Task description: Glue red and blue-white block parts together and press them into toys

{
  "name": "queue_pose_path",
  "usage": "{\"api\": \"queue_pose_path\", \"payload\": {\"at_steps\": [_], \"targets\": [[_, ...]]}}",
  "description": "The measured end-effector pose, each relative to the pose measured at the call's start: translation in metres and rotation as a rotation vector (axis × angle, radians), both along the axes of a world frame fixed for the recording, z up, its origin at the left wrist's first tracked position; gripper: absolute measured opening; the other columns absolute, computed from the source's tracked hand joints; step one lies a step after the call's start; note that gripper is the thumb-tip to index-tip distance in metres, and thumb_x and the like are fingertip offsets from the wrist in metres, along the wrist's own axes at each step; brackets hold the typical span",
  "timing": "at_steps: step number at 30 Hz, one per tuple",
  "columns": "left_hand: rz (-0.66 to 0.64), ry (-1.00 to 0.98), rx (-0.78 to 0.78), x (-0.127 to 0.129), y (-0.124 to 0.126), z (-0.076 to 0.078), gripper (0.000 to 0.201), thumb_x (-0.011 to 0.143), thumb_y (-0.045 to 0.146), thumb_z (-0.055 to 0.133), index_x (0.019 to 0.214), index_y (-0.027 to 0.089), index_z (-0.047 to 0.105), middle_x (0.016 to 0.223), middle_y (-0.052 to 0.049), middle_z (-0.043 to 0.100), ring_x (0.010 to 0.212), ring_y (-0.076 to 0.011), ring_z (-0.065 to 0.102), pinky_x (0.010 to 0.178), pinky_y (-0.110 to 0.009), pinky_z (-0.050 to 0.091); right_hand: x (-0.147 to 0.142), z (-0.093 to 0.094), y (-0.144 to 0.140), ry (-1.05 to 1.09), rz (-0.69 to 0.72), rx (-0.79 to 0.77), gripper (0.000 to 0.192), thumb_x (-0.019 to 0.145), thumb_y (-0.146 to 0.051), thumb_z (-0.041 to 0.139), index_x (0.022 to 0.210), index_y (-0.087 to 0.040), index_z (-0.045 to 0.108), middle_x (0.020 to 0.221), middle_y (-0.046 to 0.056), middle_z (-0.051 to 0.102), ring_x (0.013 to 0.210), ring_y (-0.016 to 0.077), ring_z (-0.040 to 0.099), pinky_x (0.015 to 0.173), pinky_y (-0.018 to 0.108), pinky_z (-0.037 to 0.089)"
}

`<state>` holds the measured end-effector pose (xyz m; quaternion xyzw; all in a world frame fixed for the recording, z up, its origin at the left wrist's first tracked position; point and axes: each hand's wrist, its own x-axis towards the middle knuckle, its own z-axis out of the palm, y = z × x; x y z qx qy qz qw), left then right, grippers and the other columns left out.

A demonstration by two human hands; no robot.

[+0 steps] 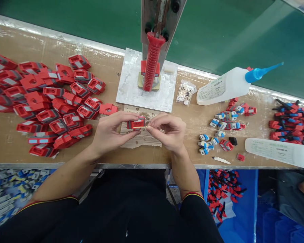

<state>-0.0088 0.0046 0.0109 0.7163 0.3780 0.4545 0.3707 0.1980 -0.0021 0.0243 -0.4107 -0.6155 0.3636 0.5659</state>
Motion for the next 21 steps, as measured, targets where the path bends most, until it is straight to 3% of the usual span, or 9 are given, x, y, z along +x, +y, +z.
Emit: {"api": "queue_pose_path", "payload": {"at_steps": [6,12,21], "targets": [[-0.011,-0.017,0.047,0.0009,-0.0002,-0.0001,0.023,0.088,0.020,0.084,0.110,0.023,0.077,0.111,-0.006,0.084,0.103,-0.0214,0.081,0.094,-0.034,0.065,-0.0009,-0.0005,0.0001,-0.057,-0.008,0.028,0.024,0.086,-0.040,0.086,0.073,-0.025,0.071,0.067,0.001,0.073,0.059,0.0153,0.068,0.050,0.029,0.052],[-0.002,-0.019,0.053,0.0002,0.0002,0.0009,0.023,0.088,0.020,0.084,0.110,0.024,0.078,0.110,-0.006,0.084,0.103,-0.0219,0.081,0.093,-0.034,0.066,0.0008,0.0008,0.0009,0.017,0.049,0.061,0.014,0.083,-0.022,0.088,0.080,-0.026,0.075,0.072,0.000,0.078,0.063,0.0143,0.071,0.052,0.026,0.052],[0.029,0.006,0.102,-0.0027,0.0008,0.0010,0.027,0.086,0.018,0.085,0.112,0.024,0.078,0.110,-0.005,0.084,0.101,-0.0201,0.080,0.093,-0.032,0.065,0.0068,0.0018,0.0009,0.027,0.040,0.057,0.017,0.079,-0.018,0.092,0.081,-0.025,0.076,0.072,-0.001,0.078,0.063,0.0139,0.072,0.052,0.026,0.050]]}}
